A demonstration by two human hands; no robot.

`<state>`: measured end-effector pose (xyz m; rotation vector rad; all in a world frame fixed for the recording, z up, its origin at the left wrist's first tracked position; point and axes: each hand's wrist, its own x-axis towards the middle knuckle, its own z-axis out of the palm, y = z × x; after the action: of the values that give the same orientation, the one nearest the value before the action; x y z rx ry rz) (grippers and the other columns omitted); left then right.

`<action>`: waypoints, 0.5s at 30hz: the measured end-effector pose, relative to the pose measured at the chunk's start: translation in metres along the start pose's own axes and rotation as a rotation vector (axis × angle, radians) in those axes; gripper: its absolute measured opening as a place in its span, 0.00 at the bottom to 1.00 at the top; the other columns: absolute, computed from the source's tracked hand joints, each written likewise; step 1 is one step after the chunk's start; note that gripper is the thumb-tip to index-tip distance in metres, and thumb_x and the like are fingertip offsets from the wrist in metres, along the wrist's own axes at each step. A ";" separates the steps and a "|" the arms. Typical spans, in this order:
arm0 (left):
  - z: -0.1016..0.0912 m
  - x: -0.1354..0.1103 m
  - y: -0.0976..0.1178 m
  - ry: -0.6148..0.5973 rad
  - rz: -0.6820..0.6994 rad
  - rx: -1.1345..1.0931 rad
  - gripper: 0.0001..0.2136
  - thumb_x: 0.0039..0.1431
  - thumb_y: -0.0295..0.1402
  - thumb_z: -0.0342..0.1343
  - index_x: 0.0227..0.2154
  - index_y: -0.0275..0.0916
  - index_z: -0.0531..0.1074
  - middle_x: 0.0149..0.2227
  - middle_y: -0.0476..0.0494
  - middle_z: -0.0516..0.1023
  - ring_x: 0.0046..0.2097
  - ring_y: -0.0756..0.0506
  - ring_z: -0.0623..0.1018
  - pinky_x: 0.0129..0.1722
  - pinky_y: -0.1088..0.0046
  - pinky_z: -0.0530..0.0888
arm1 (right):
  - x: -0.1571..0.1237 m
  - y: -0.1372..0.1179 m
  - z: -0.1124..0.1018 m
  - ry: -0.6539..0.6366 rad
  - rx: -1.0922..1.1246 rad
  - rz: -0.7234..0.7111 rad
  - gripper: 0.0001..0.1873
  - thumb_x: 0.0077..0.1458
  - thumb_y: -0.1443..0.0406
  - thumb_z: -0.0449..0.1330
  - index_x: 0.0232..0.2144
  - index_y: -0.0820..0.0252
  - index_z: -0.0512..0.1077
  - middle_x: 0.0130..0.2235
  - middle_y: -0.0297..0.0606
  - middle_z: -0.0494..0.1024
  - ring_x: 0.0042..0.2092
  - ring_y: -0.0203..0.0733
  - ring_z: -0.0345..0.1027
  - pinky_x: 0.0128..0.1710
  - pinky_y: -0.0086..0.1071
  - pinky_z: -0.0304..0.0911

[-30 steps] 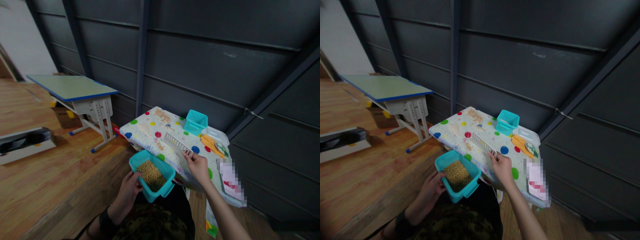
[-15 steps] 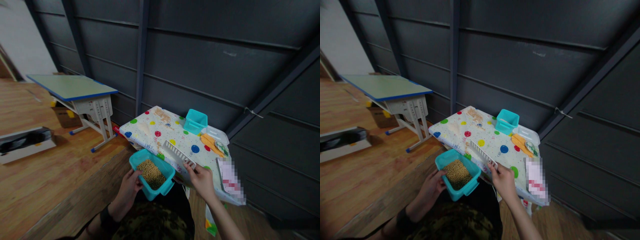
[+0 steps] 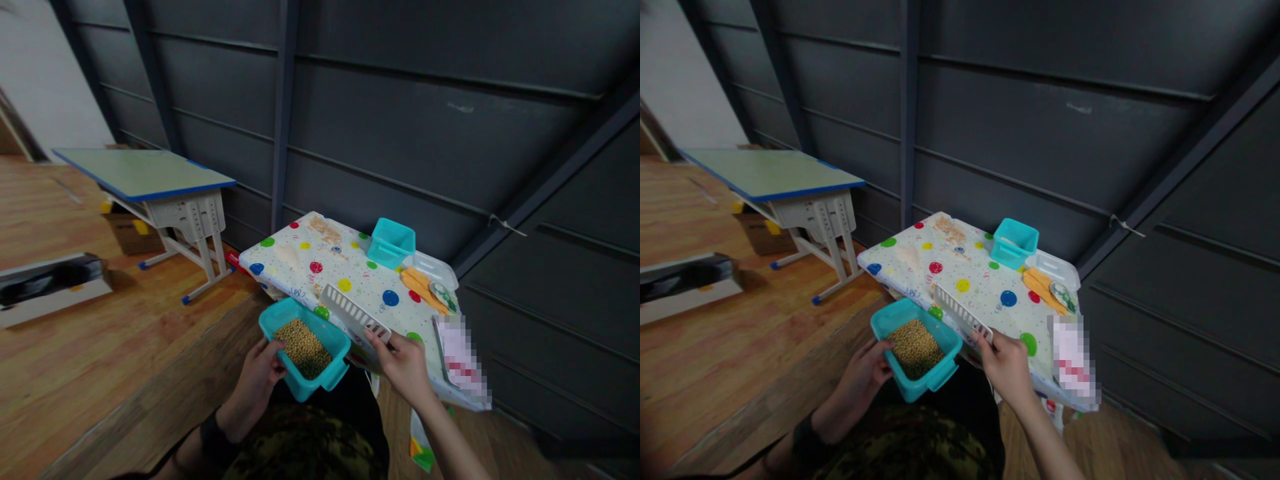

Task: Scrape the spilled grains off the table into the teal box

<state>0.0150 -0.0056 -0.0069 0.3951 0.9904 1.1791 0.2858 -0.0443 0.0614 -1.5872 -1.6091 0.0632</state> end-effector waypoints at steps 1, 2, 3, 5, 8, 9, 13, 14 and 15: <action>0.000 0.000 0.000 -0.001 -0.001 -0.002 0.17 0.39 0.35 0.77 0.33 0.39 0.80 0.26 0.49 0.82 0.27 0.47 0.77 0.28 0.70 0.76 | -0.001 0.000 0.000 -0.007 0.007 -0.004 0.34 0.68 0.39 0.59 0.21 0.55 0.80 0.19 0.40 0.79 0.19 0.43 0.69 0.23 0.33 0.61; -0.001 0.000 0.000 -0.004 0.001 -0.004 0.17 0.39 0.35 0.77 0.34 0.39 0.80 0.27 0.49 0.82 0.27 0.47 0.77 0.29 0.70 0.76 | -0.002 0.000 0.000 -0.014 0.015 -0.010 0.33 0.68 0.40 0.59 0.22 0.55 0.81 0.20 0.41 0.80 0.20 0.43 0.70 0.24 0.33 0.62; -0.001 0.000 -0.001 -0.010 0.003 -0.004 0.17 0.39 0.35 0.77 0.34 0.38 0.81 0.26 0.49 0.82 0.27 0.47 0.77 0.29 0.70 0.76 | -0.003 0.001 0.000 -0.021 0.022 -0.014 0.32 0.68 0.41 0.60 0.22 0.55 0.81 0.21 0.41 0.81 0.20 0.44 0.71 0.24 0.33 0.62; -0.002 0.000 -0.001 -0.021 0.009 -0.004 0.17 0.40 0.35 0.78 0.33 0.38 0.81 0.25 0.49 0.82 0.27 0.47 0.78 0.29 0.69 0.77 | -0.004 0.002 -0.001 -0.027 0.028 -0.013 0.32 0.67 0.42 0.60 0.21 0.55 0.80 0.21 0.40 0.80 0.20 0.43 0.71 0.23 0.33 0.61; -0.002 0.001 -0.001 -0.024 0.005 -0.001 0.17 0.39 0.35 0.78 0.33 0.39 0.81 0.26 0.47 0.83 0.27 0.45 0.79 0.30 0.68 0.78 | -0.002 0.006 -0.002 -0.008 0.007 0.003 0.35 0.67 0.40 0.59 0.19 0.56 0.79 0.19 0.39 0.78 0.19 0.42 0.67 0.22 0.33 0.59; -0.002 0.001 -0.001 -0.022 0.003 0.000 0.17 0.39 0.35 0.78 0.33 0.39 0.82 0.28 0.46 0.85 0.28 0.44 0.80 0.30 0.67 0.79 | 0.000 0.007 -0.002 0.008 -0.009 0.010 0.36 0.67 0.39 0.59 0.19 0.57 0.79 0.18 0.39 0.76 0.19 0.41 0.66 0.22 0.33 0.58; -0.002 0.002 0.000 -0.011 0.009 0.012 0.17 0.40 0.35 0.77 0.36 0.39 0.83 0.32 0.43 0.88 0.30 0.43 0.82 0.32 0.66 0.80 | 0.017 0.010 0.004 0.100 -0.092 0.026 0.41 0.66 0.34 0.55 0.18 0.59 0.78 0.16 0.38 0.73 0.19 0.39 0.61 0.22 0.32 0.54; -0.002 0.002 0.000 -0.011 0.007 0.015 0.17 0.40 0.35 0.77 0.36 0.39 0.83 0.32 0.43 0.88 0.30 0.43 0.83 0.32 0.66 0.80 | 0.021 0.010 0.006 0.114 -0.108 0.023 0.42 0.66 0.33 0.54 0.18 0.58 0.77 0.16 0.39 0.73 0.18 0.38 0.61 0.22 0.32 0.53; -0.002 0.002 0.001 -0.010 0.003 0.020 0.17 0.40 0.35 0.77 0.35 0.40 0.82 0.31 0.43 0.88 0.30 0.43 0.83 0.32 0.66 0.80 | 0.026 0.010 0.009 0.121 -0.120 0.016 0.43 0.66 0.32 0.52 0.18 0.58 0.77 0.16 0.40 0.73 0.18 0.38 0.61 0.22 0.32 0.52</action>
<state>0.0131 -0.0034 -0.0081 0.4176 0.9939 1.1701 0.2931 -0.0160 0.0631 -1.6632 -1.5305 -0.1207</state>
